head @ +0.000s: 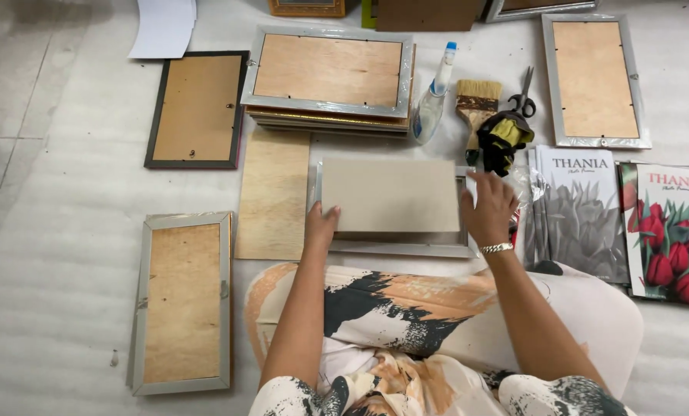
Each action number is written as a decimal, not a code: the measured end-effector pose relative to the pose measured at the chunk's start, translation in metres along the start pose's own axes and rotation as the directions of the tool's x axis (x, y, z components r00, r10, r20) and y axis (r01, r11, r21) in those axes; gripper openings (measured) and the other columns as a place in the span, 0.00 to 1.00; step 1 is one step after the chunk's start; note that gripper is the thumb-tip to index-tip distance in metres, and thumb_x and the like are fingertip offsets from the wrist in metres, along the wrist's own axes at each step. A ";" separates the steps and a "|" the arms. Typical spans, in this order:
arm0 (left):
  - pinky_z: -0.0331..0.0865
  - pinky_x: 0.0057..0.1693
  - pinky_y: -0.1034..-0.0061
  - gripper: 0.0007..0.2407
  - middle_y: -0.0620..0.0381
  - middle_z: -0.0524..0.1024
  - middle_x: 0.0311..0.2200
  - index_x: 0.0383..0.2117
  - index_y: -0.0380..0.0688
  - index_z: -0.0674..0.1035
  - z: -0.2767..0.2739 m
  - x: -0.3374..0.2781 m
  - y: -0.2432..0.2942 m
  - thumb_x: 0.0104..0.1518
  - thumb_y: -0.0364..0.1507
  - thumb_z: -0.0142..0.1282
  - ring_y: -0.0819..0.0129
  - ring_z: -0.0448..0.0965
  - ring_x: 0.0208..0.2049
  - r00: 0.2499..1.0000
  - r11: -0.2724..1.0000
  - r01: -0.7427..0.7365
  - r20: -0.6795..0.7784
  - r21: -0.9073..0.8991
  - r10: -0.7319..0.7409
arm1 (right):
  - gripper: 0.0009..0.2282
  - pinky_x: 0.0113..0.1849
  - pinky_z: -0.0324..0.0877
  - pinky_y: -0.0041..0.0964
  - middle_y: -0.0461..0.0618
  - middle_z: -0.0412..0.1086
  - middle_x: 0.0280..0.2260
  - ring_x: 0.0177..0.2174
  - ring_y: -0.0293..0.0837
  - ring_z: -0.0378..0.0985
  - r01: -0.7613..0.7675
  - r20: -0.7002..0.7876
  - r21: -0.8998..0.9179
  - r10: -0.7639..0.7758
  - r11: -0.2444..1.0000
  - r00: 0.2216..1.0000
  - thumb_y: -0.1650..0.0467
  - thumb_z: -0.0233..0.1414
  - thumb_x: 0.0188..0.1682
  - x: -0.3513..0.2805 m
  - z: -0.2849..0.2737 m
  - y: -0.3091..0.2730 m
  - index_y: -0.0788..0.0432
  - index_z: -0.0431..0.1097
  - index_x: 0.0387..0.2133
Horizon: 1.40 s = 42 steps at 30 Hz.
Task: Assembling a picture frame by cleaning the glass, inserting the picture, and adding the backing board
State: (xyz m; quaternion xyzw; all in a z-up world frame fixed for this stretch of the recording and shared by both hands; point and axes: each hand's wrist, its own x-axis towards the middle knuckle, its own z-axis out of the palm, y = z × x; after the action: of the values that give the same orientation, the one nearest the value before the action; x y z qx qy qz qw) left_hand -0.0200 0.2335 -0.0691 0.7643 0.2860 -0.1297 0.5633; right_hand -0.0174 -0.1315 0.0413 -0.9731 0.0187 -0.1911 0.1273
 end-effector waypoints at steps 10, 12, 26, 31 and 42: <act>0.77 0.53 0.55 0.25 0.30 0.73 0.54 0.64 0.32 0.65 0.003 -0.045 0.036 0.64 0.32 0.54 0.43 0.79 0.53 0.992 0.919 -0.112 -0.011 0.379 0.125 | 0.27 0.56 0.63 0.58 0.44 0.55 0.67 0.63 0.59 0.59 -0.063 0.595 -0.113 0.118 0.992 0.795 0.60 0.50 0.49 -0.052 0.071 0.022 0.30 0.59 0.65; 0.75 0.56 0.54 0.25 0.33 0.71 0.54 0.61 0.29 0.67 0.005 -0.053 0.041 0.60 0.30 0.60 0.41 0.76 0.55 0.969 0.844 -0.178 -0.057 0.506 0.239 | 0.26 0.59 0.60 0.55 0.40 0.56 0.66 0.63 0.55 0.58 0.024 0.596 -0.212 0.110 0.977 0.795 0.56 0.49 0.48 -0.055 0.074 0.020 0.29 0.59 0.64; 0.50 0.67 0.44 0.30 0.57 0.52 0.72 0.69 0.60 0.62 0.007 -0.078 0.063 0.58 0.40 0.60 0.47 0.51 0.69 0.956 0.496 -0.256 0.142 0.829 0.256 | 0.20 0.58 0.58 0.58 0.39 0.63 0.61 0.60 0.55 0.64 -0.019 0.423 -0.180 0.095 0.983 0.901 0.61 0.50 0.49 -0.054 0.083 0.026 0.30 0.66 0.56; 0.49 0.67 0.43 0.31 0.57 0.50 0.73 0.69 0.59 0.61 0.008 -0.076 0.062 0.59 0.39 0.60 0.47 0.50 0.70 0.961 0.517 -0.249 0.143 0.819 0.236 | 0.19 0.56 0.56 0.55 0.46 0.64 0.54 0.55 0.56 0.64 -0.343 -0.062 0.268 0.372 0.900 0.926 0.75 0.53 0.50 -0.021 0.047 0.068 0.45 0.66 0.54; 0.50 0.67 0.45 0.32 0.58 0.50 0.73 0.70 0.61 0.58 0.010 -0.073 0.056 0.58 0.41 0.60 0.49 0.51 0.70 0.962 0.515 -0.229 0.113 0.826 0.247 | 0.14 0.42 0.64 0.31 0.26 0.66 0.26 0.36 0.31 0.75 -0.695 0.758 0.606 0.546 -0.387 0.358 0.54 0.61 0.47 -0.021 0.036 0.106 0.39 0.73 0.43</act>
State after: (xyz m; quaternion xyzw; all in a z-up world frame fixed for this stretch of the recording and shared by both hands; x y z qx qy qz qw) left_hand -0.0442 0.1915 0.0098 0.9719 0.0883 -0.1640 0.1436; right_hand -0.0216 -0.2237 -0.0254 -0.4587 0.4336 0.0143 0.7755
